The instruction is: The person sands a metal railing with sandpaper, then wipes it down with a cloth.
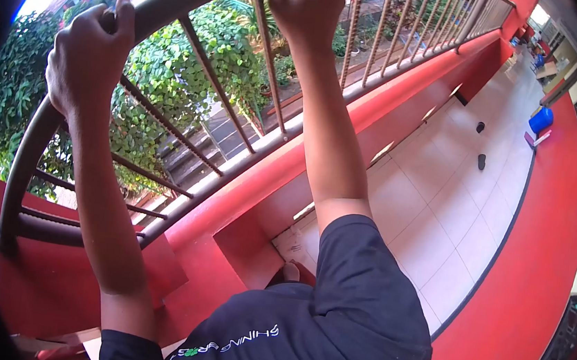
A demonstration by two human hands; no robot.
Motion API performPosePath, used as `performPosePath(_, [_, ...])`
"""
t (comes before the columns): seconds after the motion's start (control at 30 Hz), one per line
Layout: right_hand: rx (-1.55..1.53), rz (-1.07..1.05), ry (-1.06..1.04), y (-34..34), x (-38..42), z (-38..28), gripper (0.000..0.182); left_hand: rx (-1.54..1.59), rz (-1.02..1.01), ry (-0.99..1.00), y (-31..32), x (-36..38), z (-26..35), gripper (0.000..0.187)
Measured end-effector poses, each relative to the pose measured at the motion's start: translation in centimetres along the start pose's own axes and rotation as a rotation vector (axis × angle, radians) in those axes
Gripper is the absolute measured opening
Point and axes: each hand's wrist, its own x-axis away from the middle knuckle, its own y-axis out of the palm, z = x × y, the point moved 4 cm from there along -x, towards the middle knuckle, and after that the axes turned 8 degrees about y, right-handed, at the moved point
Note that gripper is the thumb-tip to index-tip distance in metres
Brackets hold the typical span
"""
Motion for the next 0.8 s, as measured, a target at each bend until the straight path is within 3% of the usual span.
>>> performPosePath(0.07, [-0.107, 0.218, -0.533, 0.4, 0.0, -1.1, 0.014, 0.007, -0.03, 0.001, 0.1, -0.3, 0.0, 0.053])
performPosePath(0.1, [-0.084, 0.087, -0.452, -0.4, 0.4, -1.2, 0.017, -0.004, -0.026, -0.009, 0.0, -0.2, 0.0, 0.053])
performPosePath(0.13, [-0.075, 0.095, -0.453, -1.3, -0.6, 0.1, 0.017, 0.004, -0.02, -0.001, 0.0, -0.3, 0.1, 0.053])
performPosePath(0.2, [0.012, -0.087, -0.002, -2.0, -4.1, 5.6, 0.021, 0.012, -0.034, -0.025, 0.0, -0.2, 0.1, 0.052])
performPosePath(0.23, [0.013, -0.025, -0.155, -2.1, -4.4, 6.2, 0.021, 0.001, -0.016, -0.032, -0.2, -0.1, 0.3, 0.051])
performPosePath(0.27, [0.014, -0.019, -0.16, -2.4, -4.3, 5.6, 0.021, 0.004, -0.009, -0.032, -0.2, -0.2, 0.3, 0.051])
performPosePath(0.33, [-0.057, -0.041, -0.619, -2.7, -2.9, 2.4, 0.016, 0.007, -0.021, -0.026, 0.0, -0.2, 0.2, 0.051])
performPosePath(0.47, [-0.053, -0.065, -0.242, -2.7, -4.8, 7.8, 0.019, -0.002, 0.001, -0.027, 0.0, -0.1, 0.3, 0.051])
performPosePath(0.53, [-0.102, -0.107, -0.551, -2.5, -2.6, 3.5, 0.016, 0.005, 0.023, -0.034, 0.1, -0.1, 0.4, 0.051])
performPosePath(0.6, [-0.094, -0.124, -0.596, -1.9, -2.3, 3.2, 0.015, 0.001, 0.03, -0.034, 0.2, -0.1, 0.3, 0.051])
performPosePath(0.67, [-0.09, -0.193, -0.043, -2.3, -3.4, 4.8, 0.017, 0.013, 0.066, -0.009, 0.2, 0.0, 0.3, 0.051])
performPosePath(0.7, [-0.035, -0.194, -0.022, -1.9, -3.0, 4.4, 0.019, 0.01, 0.039, -0.026, 0.3, -0.1, 0.2, 0.053])
performPosePath(0.73, [-0.047, -0.214, -0.03, -1.0, -2.2, 3.7, 0.019, -0.031, 0.078, -0.007, 0.0, 0.1, 0.5, 0.042])
performPosePath(0.8, [-0.099, -0.197, -0.546, -0.2, 1.0, -2.0, 0.017, -0.011, -0.024, -0.022, 0.1, -0.4, 0.0, 0.055])
